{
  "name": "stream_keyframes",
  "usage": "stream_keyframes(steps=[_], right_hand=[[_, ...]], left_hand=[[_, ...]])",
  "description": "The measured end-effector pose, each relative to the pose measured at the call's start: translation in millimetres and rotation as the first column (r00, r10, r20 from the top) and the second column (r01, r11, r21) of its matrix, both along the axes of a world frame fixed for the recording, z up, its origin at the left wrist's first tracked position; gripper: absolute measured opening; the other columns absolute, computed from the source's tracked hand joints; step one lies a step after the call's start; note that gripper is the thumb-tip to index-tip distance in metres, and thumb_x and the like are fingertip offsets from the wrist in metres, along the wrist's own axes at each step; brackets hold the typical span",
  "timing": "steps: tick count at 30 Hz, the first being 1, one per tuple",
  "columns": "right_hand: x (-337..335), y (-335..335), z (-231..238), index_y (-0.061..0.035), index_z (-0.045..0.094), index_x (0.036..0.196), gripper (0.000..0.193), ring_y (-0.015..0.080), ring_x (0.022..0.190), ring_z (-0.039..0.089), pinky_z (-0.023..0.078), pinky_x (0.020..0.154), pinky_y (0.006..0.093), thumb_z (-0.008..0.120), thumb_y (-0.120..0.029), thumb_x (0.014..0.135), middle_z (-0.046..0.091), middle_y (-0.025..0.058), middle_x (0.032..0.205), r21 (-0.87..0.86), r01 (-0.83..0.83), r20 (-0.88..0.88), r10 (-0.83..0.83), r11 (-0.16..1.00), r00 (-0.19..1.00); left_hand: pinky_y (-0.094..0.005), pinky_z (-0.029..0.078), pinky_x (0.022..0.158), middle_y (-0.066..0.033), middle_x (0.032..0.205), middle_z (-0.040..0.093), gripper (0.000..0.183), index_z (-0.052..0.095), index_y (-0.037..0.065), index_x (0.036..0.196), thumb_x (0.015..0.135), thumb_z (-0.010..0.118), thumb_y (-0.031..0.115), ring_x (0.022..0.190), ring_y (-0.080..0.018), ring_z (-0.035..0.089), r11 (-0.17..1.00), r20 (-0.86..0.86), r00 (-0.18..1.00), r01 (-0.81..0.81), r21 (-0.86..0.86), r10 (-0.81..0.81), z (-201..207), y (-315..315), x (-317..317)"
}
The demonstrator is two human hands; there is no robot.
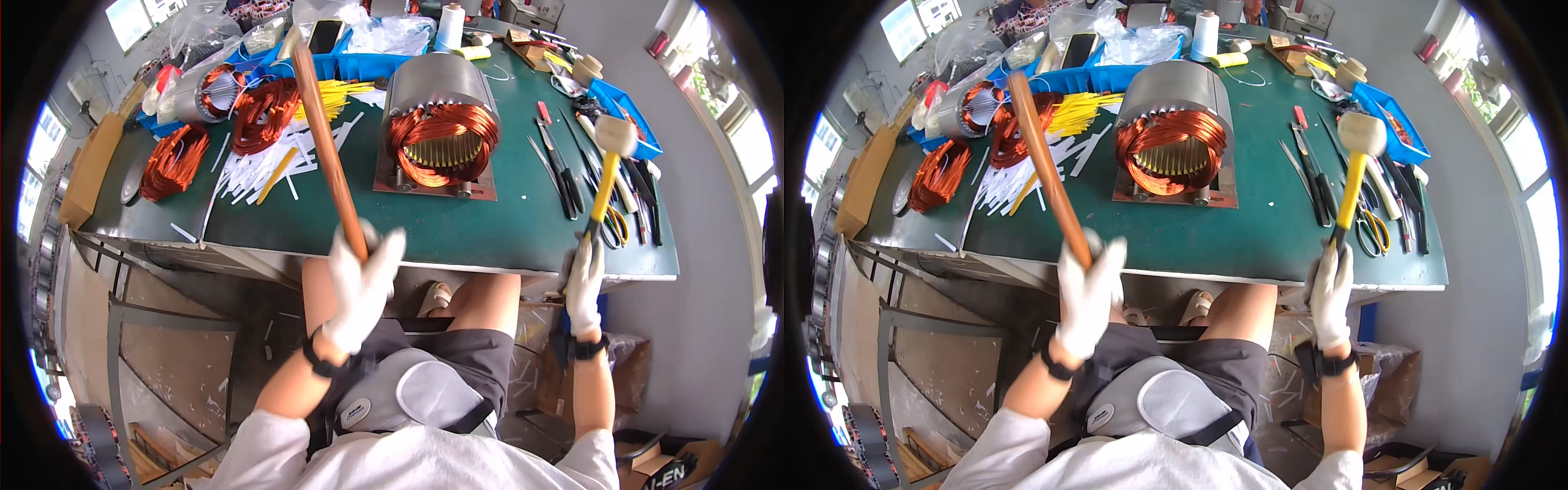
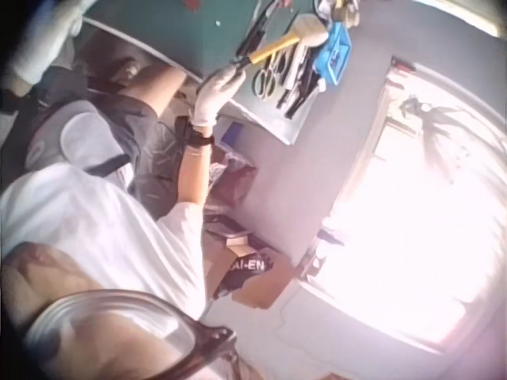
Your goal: Manually shaping and tapping the copper windings of an electric motor stator using a wooden block and a mallet.
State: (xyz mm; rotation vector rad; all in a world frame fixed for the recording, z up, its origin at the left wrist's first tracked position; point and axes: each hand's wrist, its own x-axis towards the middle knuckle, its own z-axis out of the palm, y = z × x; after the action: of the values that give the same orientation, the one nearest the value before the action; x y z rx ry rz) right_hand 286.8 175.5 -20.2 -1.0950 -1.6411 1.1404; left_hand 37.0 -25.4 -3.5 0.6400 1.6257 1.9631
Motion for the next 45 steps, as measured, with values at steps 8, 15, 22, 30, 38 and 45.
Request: stream_keyframes(steps=[8,15,22,30,38,45], right_hand=[[-17.8,30.7,-13.4,-0.0036,0.052,0.114,0.040,0.0039,0.040,0.036,0.030,0.035,0.0209,0.045,-0.042,0.103,0.041,-0.0031,0.060,-0.187,0.048,-0.116,-0.070,0.981,0.991],[-13.8,35.1,-15.0,-0.0032,0.052,0.114,0.042,0.0038,0.040,0.037,0.030,0.034,0.0208,0.045,-0.043,0.103,0.042,-0.0025,0.060,-0.170,0.031,-0.129,-0.053,0.985,0.990],[-19.8,33.5,-16.4,-0.0027,0.052,0.114,0.041,0.0042,0.039,0.037,0.031,0.034,0.0210,0.045,-0.042,0.103,0.041,-0.0022,0.058,-0.163,0.062,-0.140,-0.086,0.985,0.986],[9.6,-7.7,-29.8,-0.0050,0.050,0.116,0.036,0.0051,0.038,0.031,0.024,0.034,0.0228,0.042,-0.039,0.105,0.039,-0.0028,0.056,-0.092,0.081,-0.227,-0.100,0.992,0.969],[40.1,-22.2,85.7,-0.0064,0.049,0.121,0.042,0.0071,0.045,0.033,0.024,0.037,0.0229,0.041,-0.044,0.104,0.040,-0.0017,0.064,0.374,0.276,-0.394,-0.118,0.885,0.911],[28.4,-79.3,7.5,0.0026,0.049,0.115,0.030,0.0400,0.056,0.056,0.047,0.055,0.0463,0.050,-0.021,0.098,0.063,0.0184,0.075,0.368,-0.678,0.685,0.308,0.636,0.660]], left_hand=[[-0.0467,0.054,0.062,-0.0183,0.075,0.065,0.052,0.050,0.001,0.107,0.079,0.075,0.037,0.066,-0.0394,0.065,0.884,-0.887,0.447,-0.454,-0.108,0.121,15.2,100.7,-73.8],[-0.0453,0.054,0.061,-0.0185,0.079,0.067,0.047,0.048,0.000,0.115,0.081,0.069,0.024,0.070,-0.0359,0.068,0.905,-0.938,0.322,-0.351,-0.241,-0.125,28.8,102.8,-90.4],[-0.0437,0.053,0.066,-0.0158,0.094,0.063,0.055,0.049,0.003,0.128,0.078,0.067,0.017,0.077,-0.0333,0.066,0.931,-0.924,-0.217,-0.257,-0.258,-0.316,91.2,92.8,-93.2],[-0.0344,0.049,0.065,-0.0132,0.088,0.061,0.035,0.058,0.002,0.101,0.083,0.076,0.026,0.077,-0.0275,0.063,0.986,-0.921,0.388,-0.142,-0.090,-0.028,68.3,35.0,-56.1],[-0.0269,0.031,0.036,0.0002,0.053,0.041,0.058,0.047,0.010,0.091,0.095,0.039,0.067,0.034,-0.0103,0.031,0.696,0.677,0.341,0.622,0.358,-0.653,-28.3,-69.9,46.6],[-0.0220,0.025,0.032,0.0060,0.050,0.033,0.052,0.045,0.015,0.083,0.094,0.043,0.066,0.032,-0.0045,0.026,0.761,0.795,-0.027,0.271,0.589,-0.606,-12.6,-39.4,58.4]])
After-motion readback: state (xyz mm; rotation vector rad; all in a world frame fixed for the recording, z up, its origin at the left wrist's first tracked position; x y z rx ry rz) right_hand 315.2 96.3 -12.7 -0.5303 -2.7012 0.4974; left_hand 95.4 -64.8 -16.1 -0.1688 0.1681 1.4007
